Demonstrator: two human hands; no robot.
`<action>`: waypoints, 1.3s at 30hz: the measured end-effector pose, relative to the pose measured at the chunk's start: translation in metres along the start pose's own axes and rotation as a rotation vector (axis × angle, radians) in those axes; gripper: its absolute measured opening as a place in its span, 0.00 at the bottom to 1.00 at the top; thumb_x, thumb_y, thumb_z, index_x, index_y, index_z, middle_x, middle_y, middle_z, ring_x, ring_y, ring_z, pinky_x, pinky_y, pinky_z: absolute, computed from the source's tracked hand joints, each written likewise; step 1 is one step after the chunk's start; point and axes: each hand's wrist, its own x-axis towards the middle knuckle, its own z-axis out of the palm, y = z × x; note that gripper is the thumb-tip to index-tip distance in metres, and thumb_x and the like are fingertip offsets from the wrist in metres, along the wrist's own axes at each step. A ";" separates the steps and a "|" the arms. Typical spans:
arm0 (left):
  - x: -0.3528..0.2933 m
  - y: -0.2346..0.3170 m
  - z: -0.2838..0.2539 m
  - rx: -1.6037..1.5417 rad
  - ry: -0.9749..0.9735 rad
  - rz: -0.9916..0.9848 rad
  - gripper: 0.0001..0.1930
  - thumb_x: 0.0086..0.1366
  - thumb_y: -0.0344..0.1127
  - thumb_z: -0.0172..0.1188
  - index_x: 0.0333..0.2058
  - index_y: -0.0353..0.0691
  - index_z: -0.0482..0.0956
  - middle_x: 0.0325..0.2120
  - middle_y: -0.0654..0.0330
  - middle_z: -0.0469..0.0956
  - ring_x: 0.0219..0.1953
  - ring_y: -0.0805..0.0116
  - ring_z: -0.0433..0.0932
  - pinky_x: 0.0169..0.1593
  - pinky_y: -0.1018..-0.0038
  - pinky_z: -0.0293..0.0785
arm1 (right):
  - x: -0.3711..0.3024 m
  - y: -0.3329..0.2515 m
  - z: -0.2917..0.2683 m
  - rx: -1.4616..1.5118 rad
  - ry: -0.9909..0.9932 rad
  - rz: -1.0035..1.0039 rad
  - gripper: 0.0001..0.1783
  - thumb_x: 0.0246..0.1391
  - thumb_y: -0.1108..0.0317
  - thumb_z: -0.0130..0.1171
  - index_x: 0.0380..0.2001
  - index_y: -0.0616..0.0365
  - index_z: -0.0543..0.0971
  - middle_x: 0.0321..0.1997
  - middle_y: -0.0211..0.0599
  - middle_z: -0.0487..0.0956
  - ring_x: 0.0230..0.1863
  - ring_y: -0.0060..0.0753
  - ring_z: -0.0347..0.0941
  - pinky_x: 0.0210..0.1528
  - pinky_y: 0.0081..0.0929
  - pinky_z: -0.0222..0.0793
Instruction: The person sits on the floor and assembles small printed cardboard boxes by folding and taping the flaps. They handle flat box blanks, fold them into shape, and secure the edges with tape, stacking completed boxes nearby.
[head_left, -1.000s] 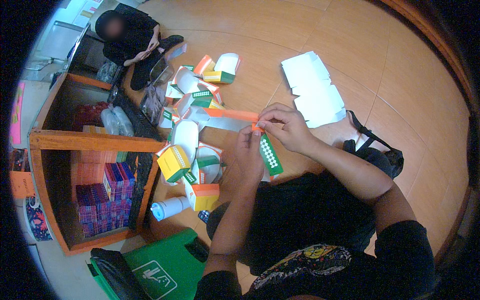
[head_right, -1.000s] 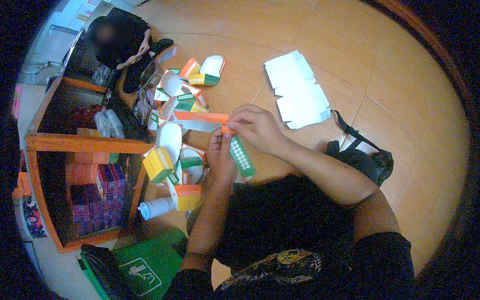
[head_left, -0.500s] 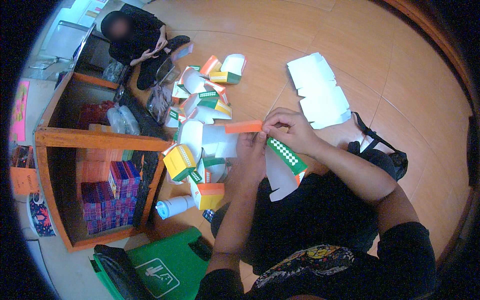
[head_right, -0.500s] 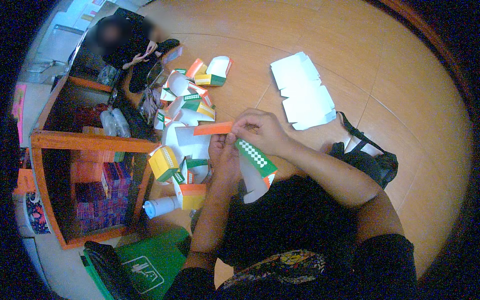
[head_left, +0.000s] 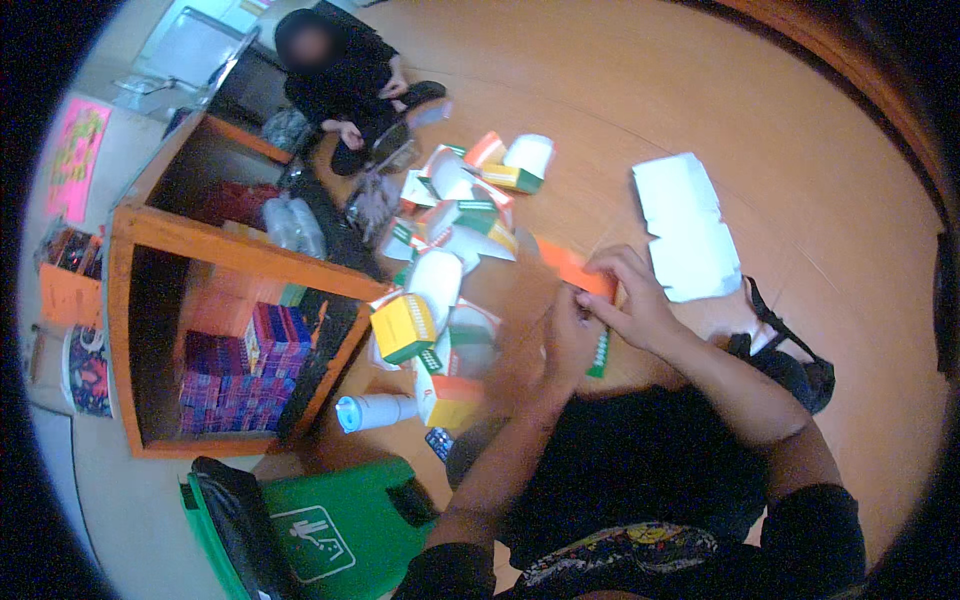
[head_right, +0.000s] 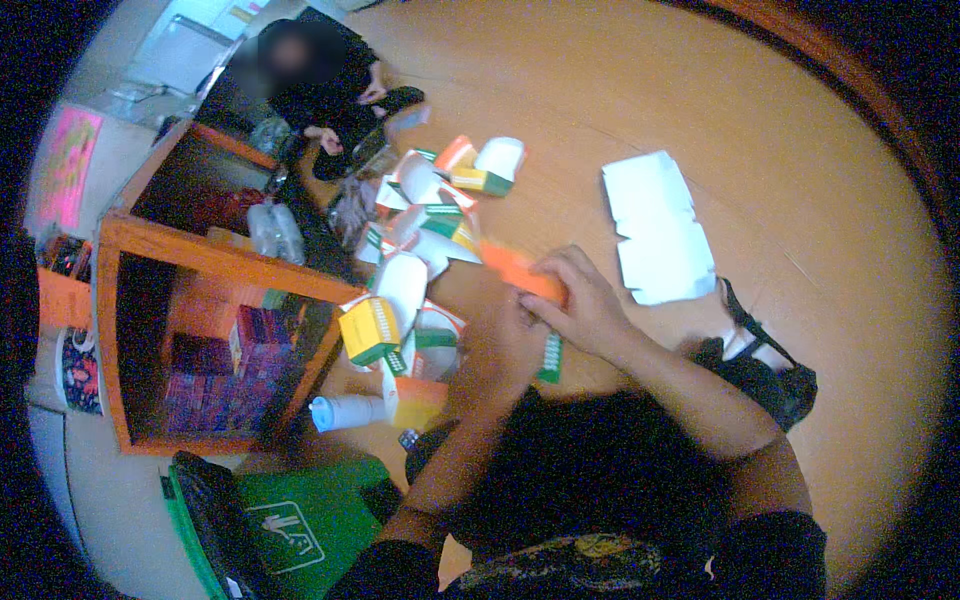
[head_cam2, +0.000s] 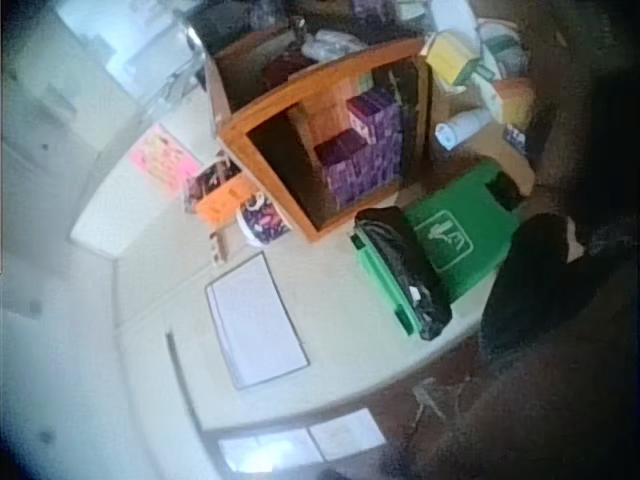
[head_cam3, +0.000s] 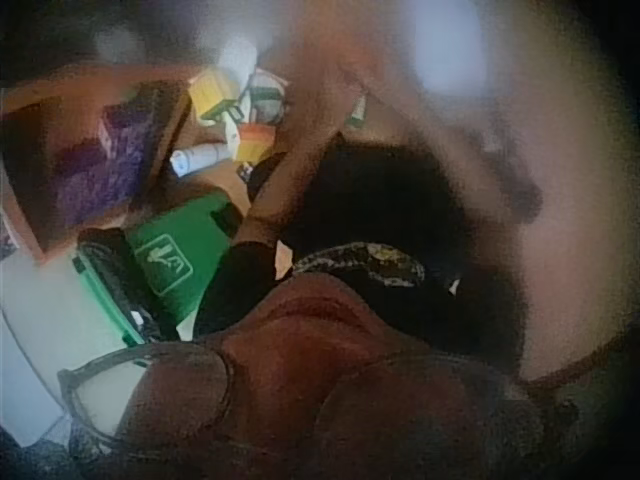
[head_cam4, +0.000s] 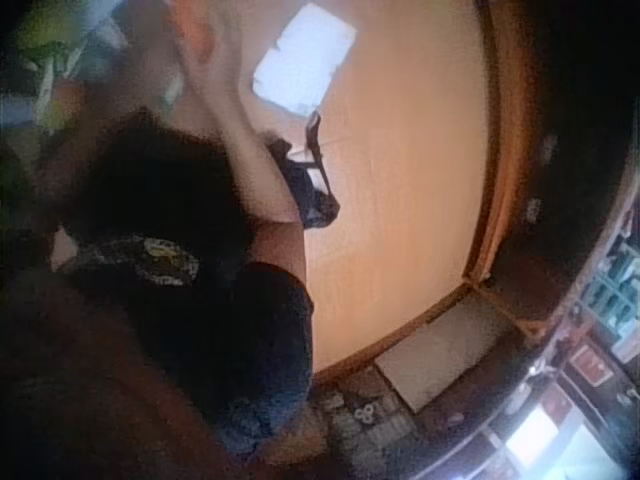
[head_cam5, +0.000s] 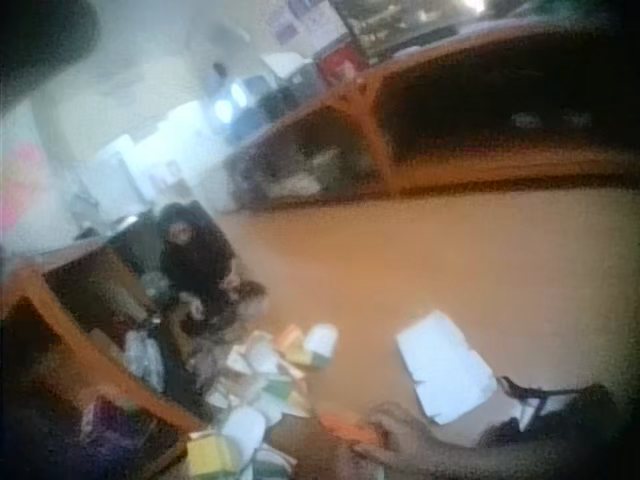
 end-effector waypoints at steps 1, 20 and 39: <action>0.004 -0.022 0.014 -0.244 0.044 0.158 0.13 0.60 0.25 0.55 0.44 0.33 0.68 0.39 0.53 0.74 0.45 0.63 0.76 0.52 0.68 0.71 | 0.000 -0.001 0.002 0.028 -0.032 0.060 0.10 0.49 0.70 0.63 0.35 0.61 0.76 0.35 0.39 0.76 0.39 0.40 0.73 0.43 0.32 0.69; 0.039 -0.089 0.012 -0.960 0.241 0.169 0.08 0.65 0.30 0.56 0.40 0.32 0.71 0.34 0.55 0.74 0.35 0.62 0.78 0.42 0.67 0.82 | -0.004 0.008 -0.001 -0.115 -0.061 0.063 0.04 0.51 0.73 0.61 0.31 0.60 0.79 0.30 0.40 0.76 0.32 0.38 0.76 0.33 0.29 0.73; 0.018 -0.065 0.026 -0.483 0.421 0.039 0.07 0.62 0.31 0.61 0.34 0.34 0.76 0.28 0.57 0.80 0.31 0.71 0.79 0.33 0.75 0.77 | -0.006 0.020 0.001 0.220 -0.018 0.164 0.06 0.58 0.71 0.54 0.35 0.64 0.75 0.34 0.41 0.72 0.37 0.32 0.71 0.40 0.25 0.66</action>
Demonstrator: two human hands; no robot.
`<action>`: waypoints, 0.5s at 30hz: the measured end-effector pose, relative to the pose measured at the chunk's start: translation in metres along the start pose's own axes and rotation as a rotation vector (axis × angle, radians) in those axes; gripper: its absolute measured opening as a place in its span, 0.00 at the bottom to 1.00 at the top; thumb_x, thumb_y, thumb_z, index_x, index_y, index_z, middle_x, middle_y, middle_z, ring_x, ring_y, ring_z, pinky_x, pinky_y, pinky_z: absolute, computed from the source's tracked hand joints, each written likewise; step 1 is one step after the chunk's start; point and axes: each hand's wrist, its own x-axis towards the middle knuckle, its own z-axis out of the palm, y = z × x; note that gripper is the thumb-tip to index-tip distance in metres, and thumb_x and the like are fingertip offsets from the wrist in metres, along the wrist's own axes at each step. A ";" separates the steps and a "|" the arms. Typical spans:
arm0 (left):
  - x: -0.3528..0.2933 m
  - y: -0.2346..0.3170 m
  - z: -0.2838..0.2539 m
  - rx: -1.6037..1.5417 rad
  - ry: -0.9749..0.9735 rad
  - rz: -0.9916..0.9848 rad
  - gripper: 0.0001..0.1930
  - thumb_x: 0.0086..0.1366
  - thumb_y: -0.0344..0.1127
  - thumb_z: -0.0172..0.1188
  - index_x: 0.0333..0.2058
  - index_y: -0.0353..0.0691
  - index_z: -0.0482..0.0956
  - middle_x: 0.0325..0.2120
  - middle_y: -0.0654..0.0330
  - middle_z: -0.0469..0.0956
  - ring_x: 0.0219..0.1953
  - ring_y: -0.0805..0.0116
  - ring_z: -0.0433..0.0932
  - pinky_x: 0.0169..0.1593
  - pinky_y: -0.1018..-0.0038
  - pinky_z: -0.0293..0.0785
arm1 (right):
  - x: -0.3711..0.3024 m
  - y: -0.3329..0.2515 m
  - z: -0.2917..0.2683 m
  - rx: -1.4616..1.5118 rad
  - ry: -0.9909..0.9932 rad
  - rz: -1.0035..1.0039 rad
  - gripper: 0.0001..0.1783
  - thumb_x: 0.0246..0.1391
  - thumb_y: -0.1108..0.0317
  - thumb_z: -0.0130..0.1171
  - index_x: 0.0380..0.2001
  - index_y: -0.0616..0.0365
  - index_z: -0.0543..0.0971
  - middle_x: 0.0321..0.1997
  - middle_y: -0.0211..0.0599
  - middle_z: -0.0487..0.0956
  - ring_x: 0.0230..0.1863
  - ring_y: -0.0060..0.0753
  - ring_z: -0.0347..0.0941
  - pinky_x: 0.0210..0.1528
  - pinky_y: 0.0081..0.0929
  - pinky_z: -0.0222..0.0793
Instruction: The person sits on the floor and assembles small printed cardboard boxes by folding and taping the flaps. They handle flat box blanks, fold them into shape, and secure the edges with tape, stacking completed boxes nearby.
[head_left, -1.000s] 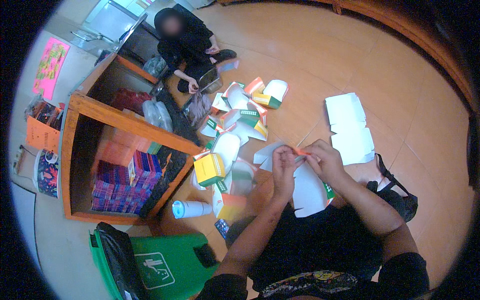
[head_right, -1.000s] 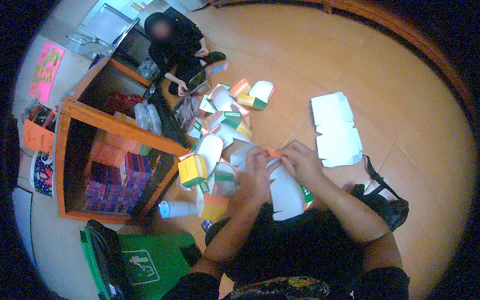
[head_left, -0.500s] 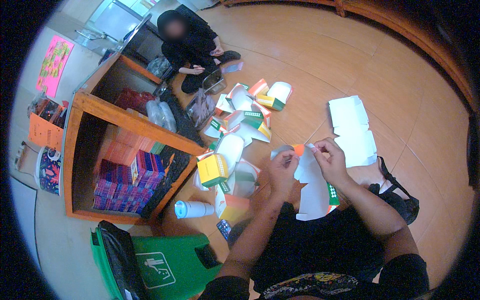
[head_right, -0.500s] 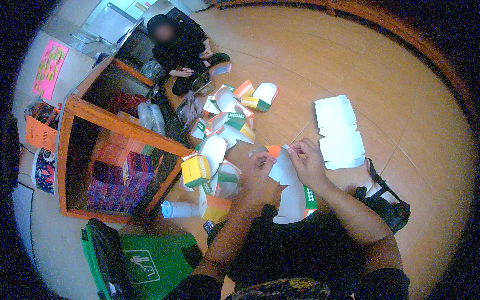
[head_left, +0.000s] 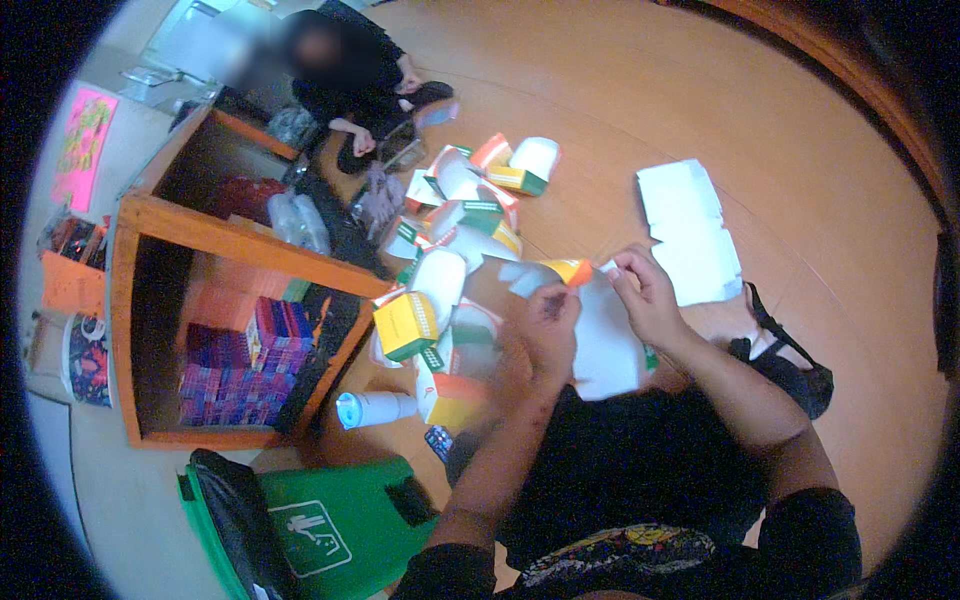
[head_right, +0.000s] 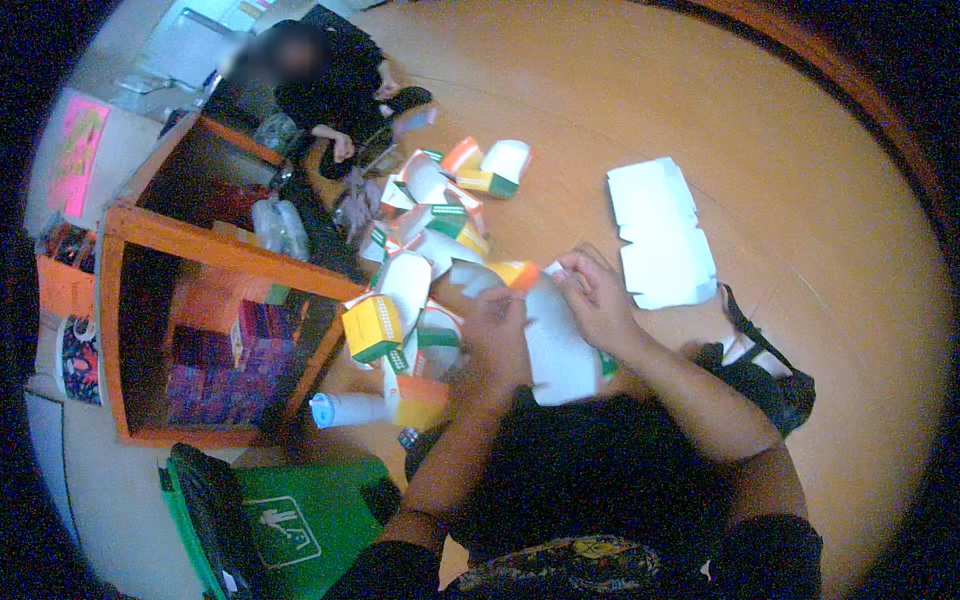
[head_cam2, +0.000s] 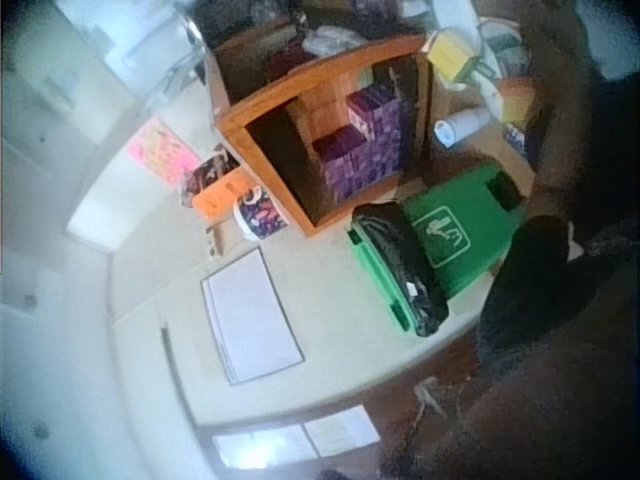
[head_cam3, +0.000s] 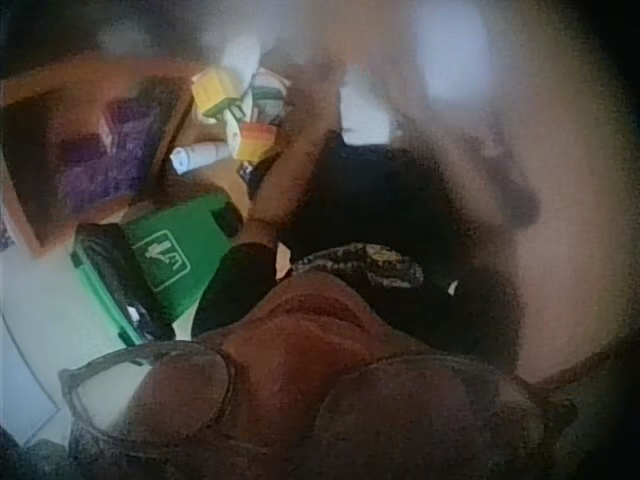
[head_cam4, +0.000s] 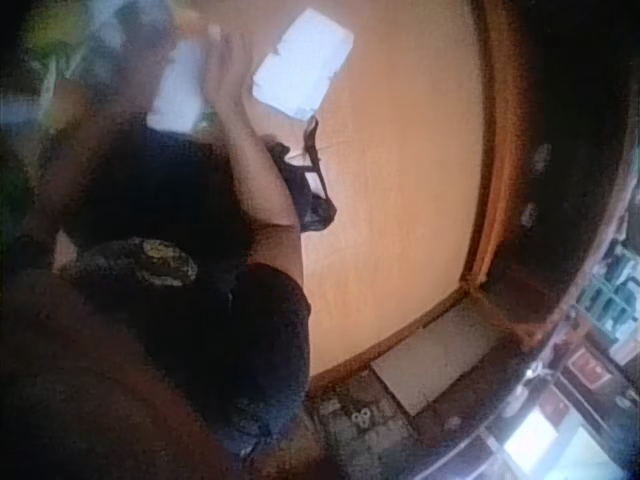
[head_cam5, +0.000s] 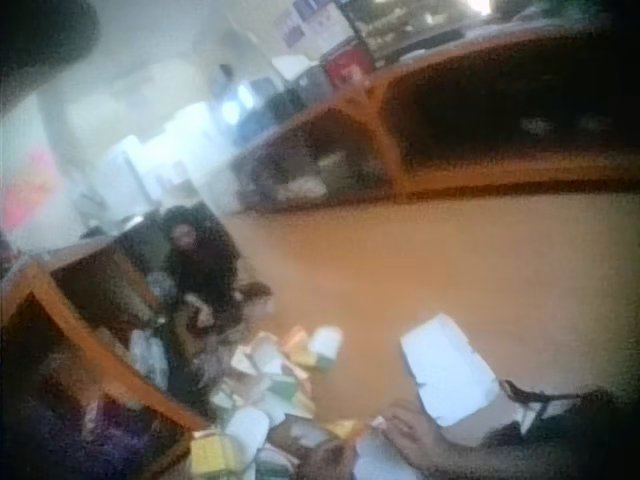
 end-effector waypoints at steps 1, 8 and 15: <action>0.003 -0.010 0.000 0.110 0.038 0.062 0.07 0.62 0.31 0.60 0.33 0.33 0.75 0.28 0.55 0.80 0.30 0.69 0.79 0.32 0.73 0.78 | 0.000 -0.001 -0.002 -0.004 -0.020 -0.010 0.06 0.58 0.71 0.53 0.35 0.64 0.74 0.35 0.40 0.71 0.37 0.31 0.70 0.40 0.24 0.66; 0.000 -0.017 0.000 -0.058 -0.050 0.057 0.11 0.62 0.35 0.62 0.37 0.33 0.77 0.26 0.56 0.81 0.31 0.70 0.80 0.38 0.73 0.75 | 0.000 -0.003 0.003 0.129 -0.074 0.023 0.07 0.62 0.71 0.48 0.40 0.62 0.72 0.44 0.37 0.71 0.47 0.28 0.67 0.54 0.26 0.61; -0.002 -0.010 0.003 -0.153 -0.014 0.082 0.08 0.63 0.32 0.60 0.35 0.32 0.75 0.27 0.58 0.79 0.29 0.72 0.77 0.36 0.77 0.73 | -0.007 0.005 0.010 0.390 -0.102 0.353 0.09 0.63 0.69 0.48 0.43 0.62 0.72 0.37 0.32 0.75 0.38 0.19 0.70 0.43 0.20 0.68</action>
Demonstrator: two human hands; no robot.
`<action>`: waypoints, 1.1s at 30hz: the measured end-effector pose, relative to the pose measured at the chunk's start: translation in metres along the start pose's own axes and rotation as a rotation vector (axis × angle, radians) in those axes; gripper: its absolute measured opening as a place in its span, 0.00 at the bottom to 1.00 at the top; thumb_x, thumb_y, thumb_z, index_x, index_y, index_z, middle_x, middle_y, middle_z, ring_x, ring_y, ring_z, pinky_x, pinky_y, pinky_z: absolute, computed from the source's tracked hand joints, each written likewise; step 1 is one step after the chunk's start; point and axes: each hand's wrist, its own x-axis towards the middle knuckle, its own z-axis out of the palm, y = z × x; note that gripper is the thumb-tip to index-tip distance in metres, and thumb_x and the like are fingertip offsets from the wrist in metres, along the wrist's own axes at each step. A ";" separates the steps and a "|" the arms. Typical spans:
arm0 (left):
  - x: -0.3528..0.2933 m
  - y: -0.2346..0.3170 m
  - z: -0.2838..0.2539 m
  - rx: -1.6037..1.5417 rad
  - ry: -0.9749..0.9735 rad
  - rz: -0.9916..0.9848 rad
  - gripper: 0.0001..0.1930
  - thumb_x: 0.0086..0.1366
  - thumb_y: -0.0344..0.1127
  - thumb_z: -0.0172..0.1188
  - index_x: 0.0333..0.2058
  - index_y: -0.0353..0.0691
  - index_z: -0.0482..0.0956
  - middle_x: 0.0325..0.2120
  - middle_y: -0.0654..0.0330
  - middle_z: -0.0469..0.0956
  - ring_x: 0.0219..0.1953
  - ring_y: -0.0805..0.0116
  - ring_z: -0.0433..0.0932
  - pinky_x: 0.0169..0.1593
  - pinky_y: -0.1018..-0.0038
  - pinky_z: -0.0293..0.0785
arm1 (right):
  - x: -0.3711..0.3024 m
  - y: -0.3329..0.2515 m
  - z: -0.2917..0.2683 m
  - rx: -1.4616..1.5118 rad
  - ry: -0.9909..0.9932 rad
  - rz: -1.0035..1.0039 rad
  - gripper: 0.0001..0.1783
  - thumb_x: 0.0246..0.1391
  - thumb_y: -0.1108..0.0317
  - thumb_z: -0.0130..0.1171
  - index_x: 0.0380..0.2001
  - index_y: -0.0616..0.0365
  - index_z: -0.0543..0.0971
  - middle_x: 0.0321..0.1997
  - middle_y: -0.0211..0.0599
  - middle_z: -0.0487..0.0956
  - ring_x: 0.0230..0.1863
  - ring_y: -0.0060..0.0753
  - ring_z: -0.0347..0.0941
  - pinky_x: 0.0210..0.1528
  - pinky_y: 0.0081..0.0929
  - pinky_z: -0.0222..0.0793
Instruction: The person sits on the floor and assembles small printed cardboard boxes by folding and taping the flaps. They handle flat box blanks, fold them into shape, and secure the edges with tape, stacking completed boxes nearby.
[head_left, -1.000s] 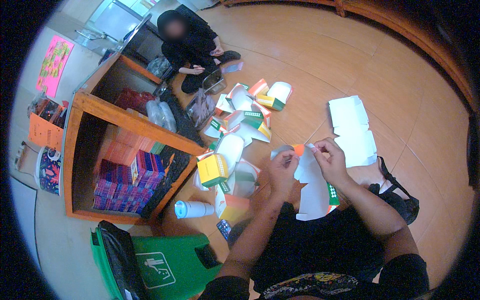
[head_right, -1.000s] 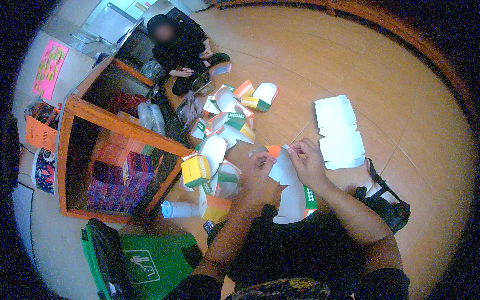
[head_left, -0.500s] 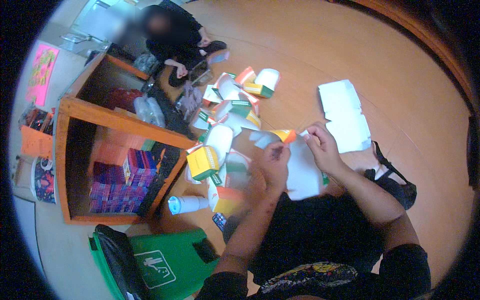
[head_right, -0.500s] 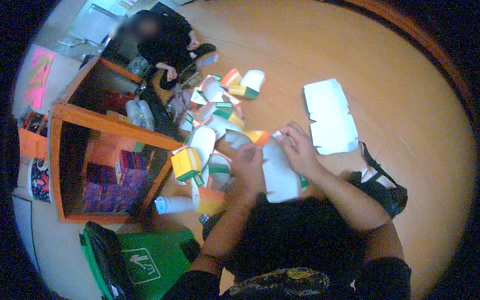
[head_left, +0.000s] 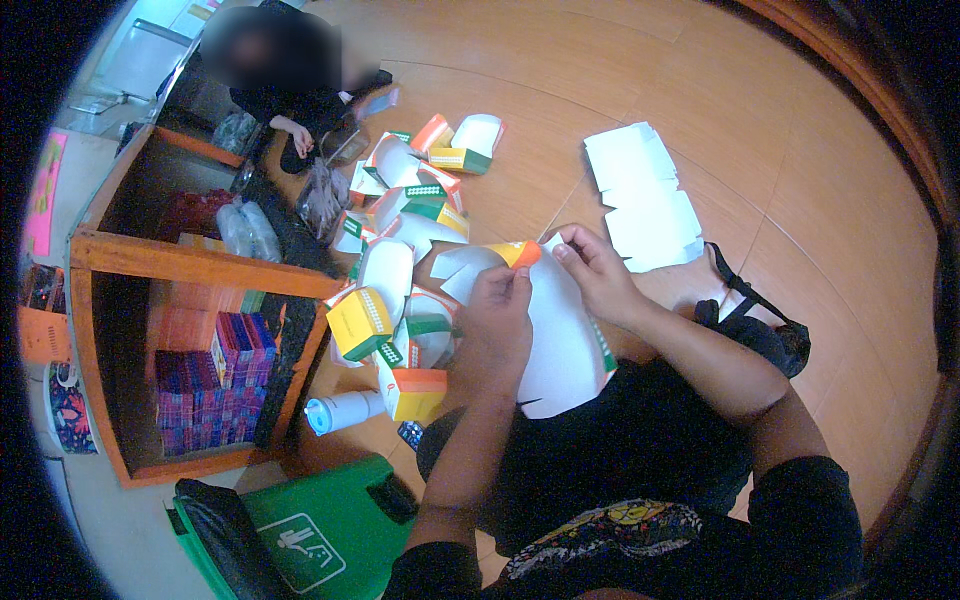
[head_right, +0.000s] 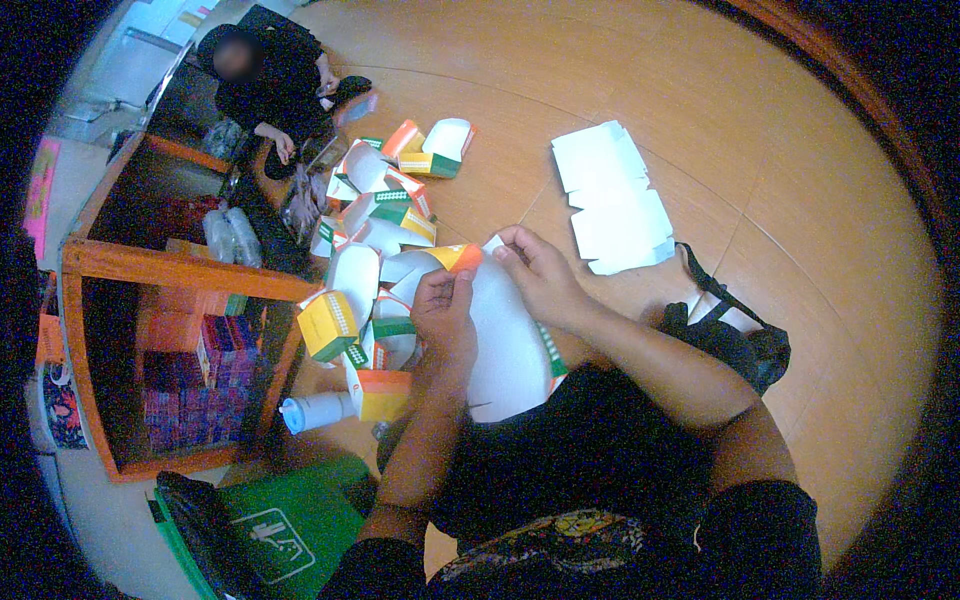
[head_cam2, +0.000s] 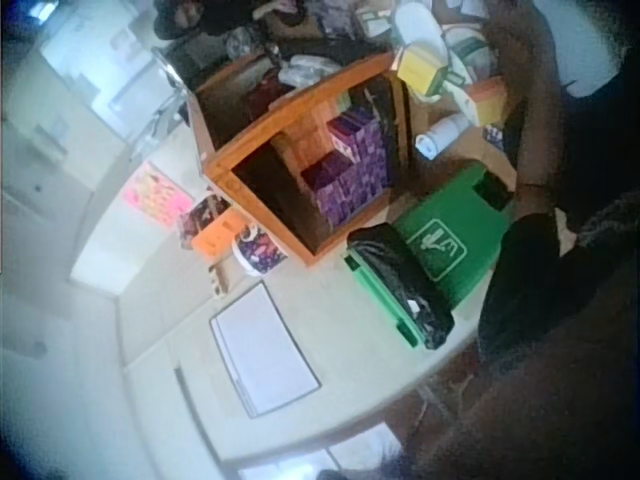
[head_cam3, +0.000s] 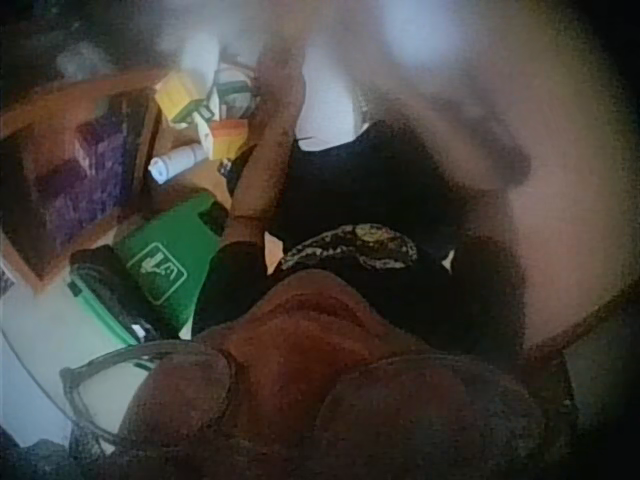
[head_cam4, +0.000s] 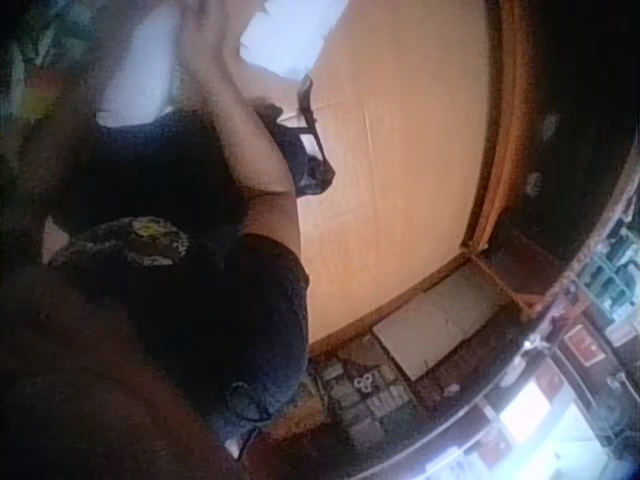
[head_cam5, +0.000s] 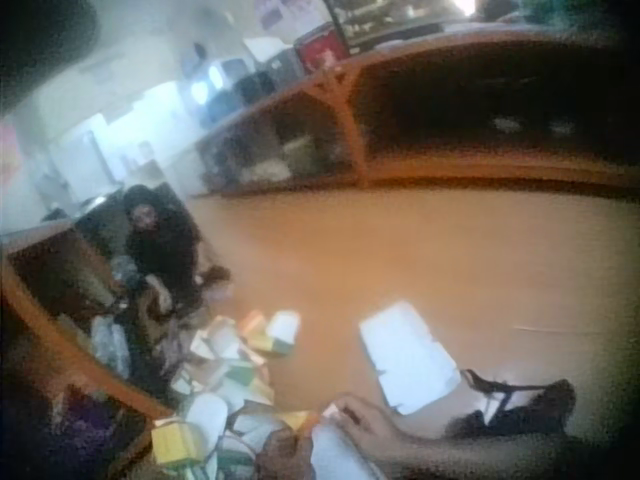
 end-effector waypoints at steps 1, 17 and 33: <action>-0.001 0.000 0.003 -0.065 0.004 0.000 0.07 0.63 0.31 0.60 0.35 0.32 0.75 0.27 0.59 0.78 0.28 0.73 0.76 0.35 0.77 0.73 | 0.000 0.002 0.000 0.052 -0.010 0.032 0.09 0.63 0.69 0.49 0.43 0.61 0.72 0.37 0.31 0.75 0.38 0.18 0.70 0.42 0.19 0.68; -0.002 -0.012 0.015 -0.197 0.093 0.150 0.05 0.60 0.23 0.60 0.34 0.33 0.73 0.29 0.61 0.75 0.30 0.77 0.74 0.35 0.82 0.72 | -0.006 0.019 0.011 -0.106 0.092 -0.224 0.10 0.62 0.66 0.54 0.38 0.63 0.77 0.35 0.29 0.77 0.38 0.19 0.71 0.43 0.20 0.68; -0.016 -0.019 0.015 -0.090 -0.045 0.052 0.07 0.58 0.23 0.63 0.35 0.31 0.76 0.34 0.54 0.79 0.35 0.70 0.78 0.40 0.77 0.73 | -0.016 -0.012 0.010 -0.357 0.207 -0.381 0.05 0.54 0.74 0.61 0.33 0.63 0.81 0.41 0.43 0.79 0.41 0.33 0.76 0.43 0.24 0.71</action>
